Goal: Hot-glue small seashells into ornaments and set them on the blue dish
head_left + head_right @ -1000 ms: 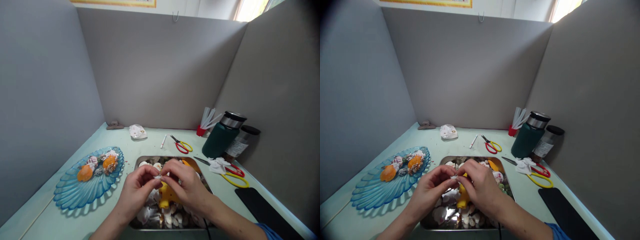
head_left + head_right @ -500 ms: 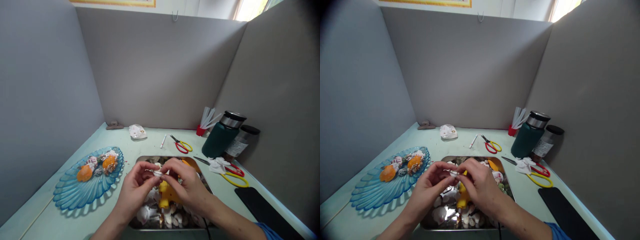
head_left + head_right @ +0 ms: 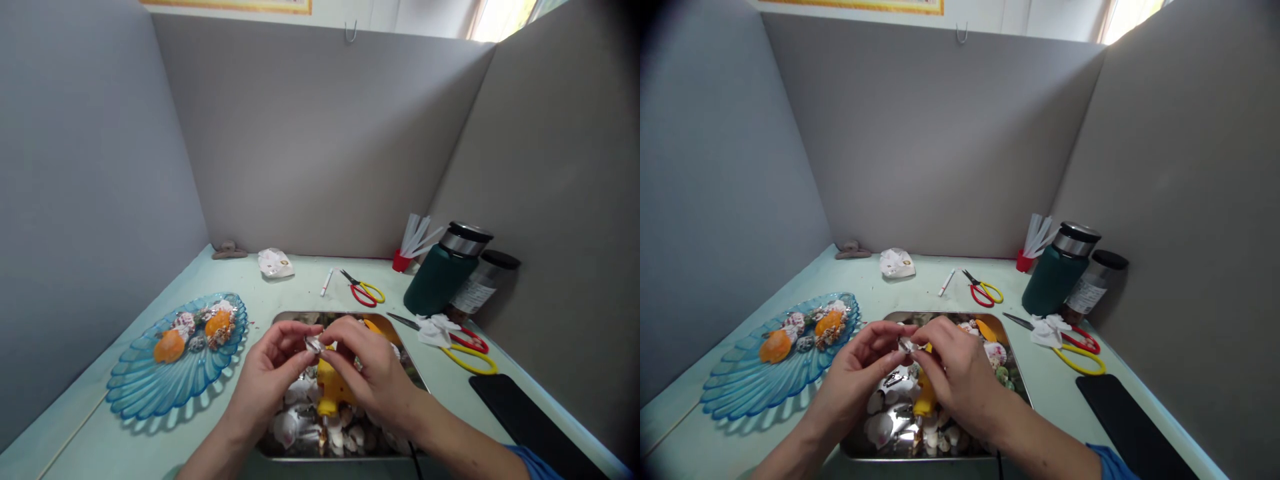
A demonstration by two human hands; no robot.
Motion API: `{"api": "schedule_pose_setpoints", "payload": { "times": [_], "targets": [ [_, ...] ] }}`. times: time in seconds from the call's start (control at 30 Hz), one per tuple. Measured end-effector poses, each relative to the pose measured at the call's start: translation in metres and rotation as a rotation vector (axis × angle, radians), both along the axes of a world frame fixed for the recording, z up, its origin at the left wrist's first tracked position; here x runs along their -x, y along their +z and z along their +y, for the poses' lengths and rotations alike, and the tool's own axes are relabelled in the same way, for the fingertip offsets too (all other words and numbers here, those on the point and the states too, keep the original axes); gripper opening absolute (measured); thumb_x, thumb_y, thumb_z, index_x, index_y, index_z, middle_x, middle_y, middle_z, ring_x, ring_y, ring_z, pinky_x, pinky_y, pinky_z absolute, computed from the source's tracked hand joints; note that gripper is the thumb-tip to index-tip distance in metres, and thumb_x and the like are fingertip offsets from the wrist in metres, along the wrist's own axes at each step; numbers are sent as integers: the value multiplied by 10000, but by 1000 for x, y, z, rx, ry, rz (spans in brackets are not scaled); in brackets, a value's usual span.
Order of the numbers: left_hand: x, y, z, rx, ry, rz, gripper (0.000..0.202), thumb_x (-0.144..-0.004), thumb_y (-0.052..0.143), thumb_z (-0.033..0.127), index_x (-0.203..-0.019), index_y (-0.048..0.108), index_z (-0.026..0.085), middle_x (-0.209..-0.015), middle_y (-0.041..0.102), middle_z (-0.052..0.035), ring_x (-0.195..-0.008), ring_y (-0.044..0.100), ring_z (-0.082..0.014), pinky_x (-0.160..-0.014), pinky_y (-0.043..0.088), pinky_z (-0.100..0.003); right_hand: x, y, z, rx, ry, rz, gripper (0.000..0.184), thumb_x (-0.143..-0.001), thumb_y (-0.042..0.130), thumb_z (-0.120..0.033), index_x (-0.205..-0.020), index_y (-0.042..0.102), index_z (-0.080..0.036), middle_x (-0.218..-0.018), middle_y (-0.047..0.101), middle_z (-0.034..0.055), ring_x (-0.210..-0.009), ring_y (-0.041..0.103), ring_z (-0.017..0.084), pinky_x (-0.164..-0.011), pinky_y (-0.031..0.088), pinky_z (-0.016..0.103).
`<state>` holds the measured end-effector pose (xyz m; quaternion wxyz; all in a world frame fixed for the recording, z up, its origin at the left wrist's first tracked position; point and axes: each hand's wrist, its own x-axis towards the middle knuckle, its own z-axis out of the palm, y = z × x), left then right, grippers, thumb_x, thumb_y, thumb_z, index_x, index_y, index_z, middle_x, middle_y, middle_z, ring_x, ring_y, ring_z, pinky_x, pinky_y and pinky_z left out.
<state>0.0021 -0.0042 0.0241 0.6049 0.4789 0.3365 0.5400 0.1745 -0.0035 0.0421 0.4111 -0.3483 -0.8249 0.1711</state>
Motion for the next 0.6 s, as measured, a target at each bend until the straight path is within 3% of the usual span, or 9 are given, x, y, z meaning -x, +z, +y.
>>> {"api": "schedule_pose_setpoints", "payload": {
  "times": [0.17,0.37,0.5,0.6],
  "targets": [
    [1,-1,-1,-22,-34,-13,239,-778,686,196,-1011,631,198,-1088,679,-64,-989,616,-180,-815,501,-258,0,-1,1,-22,42,-19,124,-906,481,-121,-918,589,-180,-892,585,57,-824,565,165,-725,453,282],
    [2,-4,1,39,-23,-56,251,-801,659,223,-1045,617,179,-1137,652,-94,-899,627,-171,-773,516,-278,-1,-5,0,-179,21,-100,185,-923,439,-141,-935,618,-186,-887,608,70,-822,575,171,-703,461,278],
    [1,-4,2,118,-9,-81,209,-761,699,202,-955,630,167,-966,688,-50,-830,632,-150,-744,522,-264,0,-7,-1,-302,-50,-219,198,-927,441,-174,-902,638,-186,-852,624,75,-758,579,177,-664,441,282],
    [0,-4,2,141,6,-110,234,-731,726,174,-941,621,172,-881,698,-16,-775,632,-119,-714,515,-223,1,-7,-1,-283,-50,-234,173,-924,458,-175,-915,630,-186,-869,628,75,-759,581,176,-667,440,281]
  ]
}}
